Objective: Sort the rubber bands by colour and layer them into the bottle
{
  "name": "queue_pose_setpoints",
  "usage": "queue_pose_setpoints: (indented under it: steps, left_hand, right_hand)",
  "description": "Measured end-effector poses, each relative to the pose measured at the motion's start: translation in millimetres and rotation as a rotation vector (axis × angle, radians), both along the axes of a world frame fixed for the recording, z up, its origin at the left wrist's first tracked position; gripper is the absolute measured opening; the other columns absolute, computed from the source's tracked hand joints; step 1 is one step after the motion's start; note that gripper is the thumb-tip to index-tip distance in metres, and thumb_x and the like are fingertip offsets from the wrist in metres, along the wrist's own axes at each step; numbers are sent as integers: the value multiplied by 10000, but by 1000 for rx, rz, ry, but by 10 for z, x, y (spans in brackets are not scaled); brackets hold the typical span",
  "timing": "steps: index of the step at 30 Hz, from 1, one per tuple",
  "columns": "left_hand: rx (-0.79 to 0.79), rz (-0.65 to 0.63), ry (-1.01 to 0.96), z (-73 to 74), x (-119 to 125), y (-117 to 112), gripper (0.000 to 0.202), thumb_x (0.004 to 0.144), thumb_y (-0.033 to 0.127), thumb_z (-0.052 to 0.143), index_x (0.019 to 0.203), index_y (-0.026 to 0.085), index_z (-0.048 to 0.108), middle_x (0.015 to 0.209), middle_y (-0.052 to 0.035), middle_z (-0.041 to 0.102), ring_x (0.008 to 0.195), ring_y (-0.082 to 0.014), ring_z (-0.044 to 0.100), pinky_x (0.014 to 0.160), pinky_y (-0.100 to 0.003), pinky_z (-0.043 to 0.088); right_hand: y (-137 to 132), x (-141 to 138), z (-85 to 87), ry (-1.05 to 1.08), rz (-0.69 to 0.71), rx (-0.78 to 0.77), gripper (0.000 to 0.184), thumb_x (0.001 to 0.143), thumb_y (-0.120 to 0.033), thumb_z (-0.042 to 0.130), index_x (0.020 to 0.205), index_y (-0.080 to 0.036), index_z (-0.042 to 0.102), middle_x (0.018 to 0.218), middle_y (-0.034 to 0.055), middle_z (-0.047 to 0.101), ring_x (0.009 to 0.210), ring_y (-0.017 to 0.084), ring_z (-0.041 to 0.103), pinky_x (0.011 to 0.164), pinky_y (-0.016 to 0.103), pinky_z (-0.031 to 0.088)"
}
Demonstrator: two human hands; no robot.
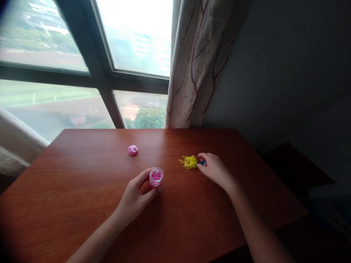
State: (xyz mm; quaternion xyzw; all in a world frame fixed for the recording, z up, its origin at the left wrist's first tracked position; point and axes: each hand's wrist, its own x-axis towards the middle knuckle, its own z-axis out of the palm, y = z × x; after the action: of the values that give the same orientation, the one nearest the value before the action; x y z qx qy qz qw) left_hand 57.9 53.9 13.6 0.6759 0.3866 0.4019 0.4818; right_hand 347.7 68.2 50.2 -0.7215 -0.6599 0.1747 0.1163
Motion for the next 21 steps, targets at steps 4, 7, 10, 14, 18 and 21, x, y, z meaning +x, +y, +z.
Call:
queue_pose_setpoints:
  steps: [4, 7, 10, 14, 18, 21]
  left_hand:
    - [-30, -3, -2, -52, -1, -7, 324, 827, 182, 626, 1151, 181, 606, 1056, -57, 689, 985, -191, 649, 907, -281, 501]
    - [-45, -11, 2, -65, -11, -5, 327, 836, 186, 620, 1162, 174, 598, 1040, -63, 681, 1007, -199, 646, 935, -301, 496]
    - [-56, -22, 0, -61, -21, 0, 339, 832, 192, 628, 1169, 169, 599, 1030, -69, 684, 1013, -208, 649, 942, -312, 501]
    - [-58, -22, 5, -55, -24, 4, 347, 821, 202, 644, 1165, 168, 611, 1038, -71, 696, 992, -210, 661, 914, -305, 517]
    - [-43, -12, 1, -46, -21, 4, 353, 813, 193, 648, 1165, 177, 618, 1064, -68, 703, 975, -203, 667, 897, -294, 522]
    - [-30, -5, 1, -33, -18, 2, 348, 801, 181, 649, 1149, 176, 631, 1084, -75, 703, 990, -211, 666, 894, -295, 524]
  right_hand:
    - [26, -169, -13, -75, 62, 9, 529, 783, -339, 681, 1276, -183, 566, 1154, 89, 587, 827, 156, 625, 767, 255, 459]
    - [82, -330, 36, -262, 38, -66, 597, 767, -458, 697, 1281, -188, 559, 1148, 125, 589, 951, 246, 637, 790, 301, 452]
    - [157, -454, 74, -412, -39, -182, 595, 754, -566, 674, 1163, -139, 610, 1025, 166, 663, 948, 321, 656, 762, 351, 462]
    - [254, -512, 65, -450, -25, -273, 663, 684, -644, 693, 1107, -136, 644, 1048, 190, 695, 980, 346, 661, 757, 364, 478]
    - [332, -477, 37, -462, 22, -334, 539, 724, -579, 680, 1043, -146, 703, 1068, 190, 702, 982, 335, 673, 744, 334, 484]
    - [371, -445, 20, -458, 48, -349, 446, 760, -510, 666, 996, -136, 728, 1033, 189, 713, 952, 334, 686, 728, 324, 487]
